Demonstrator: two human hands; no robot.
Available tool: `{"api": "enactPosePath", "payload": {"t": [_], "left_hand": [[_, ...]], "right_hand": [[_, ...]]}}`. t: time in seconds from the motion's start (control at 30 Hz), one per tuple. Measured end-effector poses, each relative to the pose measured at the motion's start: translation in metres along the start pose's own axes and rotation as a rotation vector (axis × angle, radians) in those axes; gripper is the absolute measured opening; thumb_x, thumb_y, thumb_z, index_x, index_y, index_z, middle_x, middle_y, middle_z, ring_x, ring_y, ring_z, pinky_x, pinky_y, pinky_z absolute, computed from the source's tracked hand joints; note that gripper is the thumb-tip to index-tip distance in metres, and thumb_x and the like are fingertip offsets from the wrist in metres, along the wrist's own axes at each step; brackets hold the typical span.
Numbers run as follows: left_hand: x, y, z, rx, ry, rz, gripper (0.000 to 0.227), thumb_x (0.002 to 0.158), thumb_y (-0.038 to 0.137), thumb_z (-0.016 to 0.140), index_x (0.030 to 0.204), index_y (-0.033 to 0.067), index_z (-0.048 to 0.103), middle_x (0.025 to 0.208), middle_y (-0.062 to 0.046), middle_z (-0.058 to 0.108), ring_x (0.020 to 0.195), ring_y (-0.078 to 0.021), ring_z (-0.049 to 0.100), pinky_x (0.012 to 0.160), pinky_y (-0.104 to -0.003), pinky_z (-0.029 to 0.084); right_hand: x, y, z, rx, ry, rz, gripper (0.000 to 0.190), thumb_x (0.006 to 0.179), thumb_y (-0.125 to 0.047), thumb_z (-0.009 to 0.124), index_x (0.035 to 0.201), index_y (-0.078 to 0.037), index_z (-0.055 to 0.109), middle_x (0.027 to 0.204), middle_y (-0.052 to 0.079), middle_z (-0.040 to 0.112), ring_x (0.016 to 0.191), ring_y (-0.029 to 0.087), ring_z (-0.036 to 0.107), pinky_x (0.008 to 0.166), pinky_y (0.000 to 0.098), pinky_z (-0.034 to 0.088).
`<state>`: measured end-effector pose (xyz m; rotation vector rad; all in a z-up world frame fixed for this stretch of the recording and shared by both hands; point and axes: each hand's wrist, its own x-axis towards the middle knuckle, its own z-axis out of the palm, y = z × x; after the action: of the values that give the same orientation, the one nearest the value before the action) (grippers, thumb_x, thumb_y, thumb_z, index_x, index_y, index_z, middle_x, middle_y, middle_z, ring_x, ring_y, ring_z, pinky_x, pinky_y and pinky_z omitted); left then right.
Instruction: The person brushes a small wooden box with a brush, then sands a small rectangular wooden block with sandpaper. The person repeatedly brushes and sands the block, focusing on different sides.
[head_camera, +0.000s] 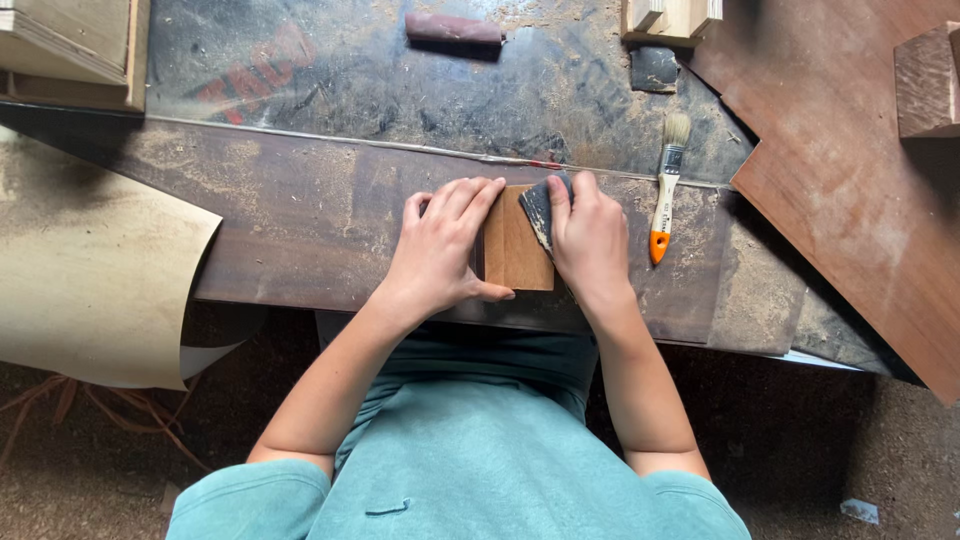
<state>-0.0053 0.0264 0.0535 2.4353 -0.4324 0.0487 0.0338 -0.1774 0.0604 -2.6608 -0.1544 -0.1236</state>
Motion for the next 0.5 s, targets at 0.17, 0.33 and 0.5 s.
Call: {"api": "enactPosePath", "payload": {"t": [0.17,0.33,0.5], "left_hand": [[0.004,0.004,-0.004,0.017,-0.009,-0.023,0.129,0.04,0.054,0.097,0.147,0.0069,0.043,0.139,-0.01,0.053,0.134,-0.0287,0.047,0.104,-0.054,0.034],[0.006,0.004,-0.002,0.012,-0.016,-0.011,0.129,0.039,0.052,0.097,0.146,0.0067,0.043,0.14,-0.01,0.053,0.135,-0.0285,0.047,0.105,-0.054,0.034],[0.003,0.006,-0.002,0.041,-0.009,-0.012,0.13,0.04,0.052,0.098,0.147,0.0063,0.042,0.141,-0.011,0.052,0.133,-0.0293,0.047,0.104,-0.056,0.034]], "right_hand": [[-0.029,-0.005,-0.001,-0.04,-0.105,0.004,0.035,0.106,-0.034,0.058,0.094,-0.001,0.056,0.083,0.026,0.069,0.077,0.05,0.067,0.064,0.0573,0.052],[-0.044,-0.006,-0.003,-0.098,-0.063,0.014,0.035,0.104,-0.035,0.06,0.092,-0.002,0.056,0.085,0.024,0.07,0.074,0.049,0.067,0.061,0.0576,0.051],[0.004,0.007,0.008,-0.094,0.034,-0.05,0.036,0.108,-0.035,0.059,0.094,-0.002,0.056,0.086,0.024,0.069,0.077,0.048,0.067,0.064,0.0568,0.052]]}}
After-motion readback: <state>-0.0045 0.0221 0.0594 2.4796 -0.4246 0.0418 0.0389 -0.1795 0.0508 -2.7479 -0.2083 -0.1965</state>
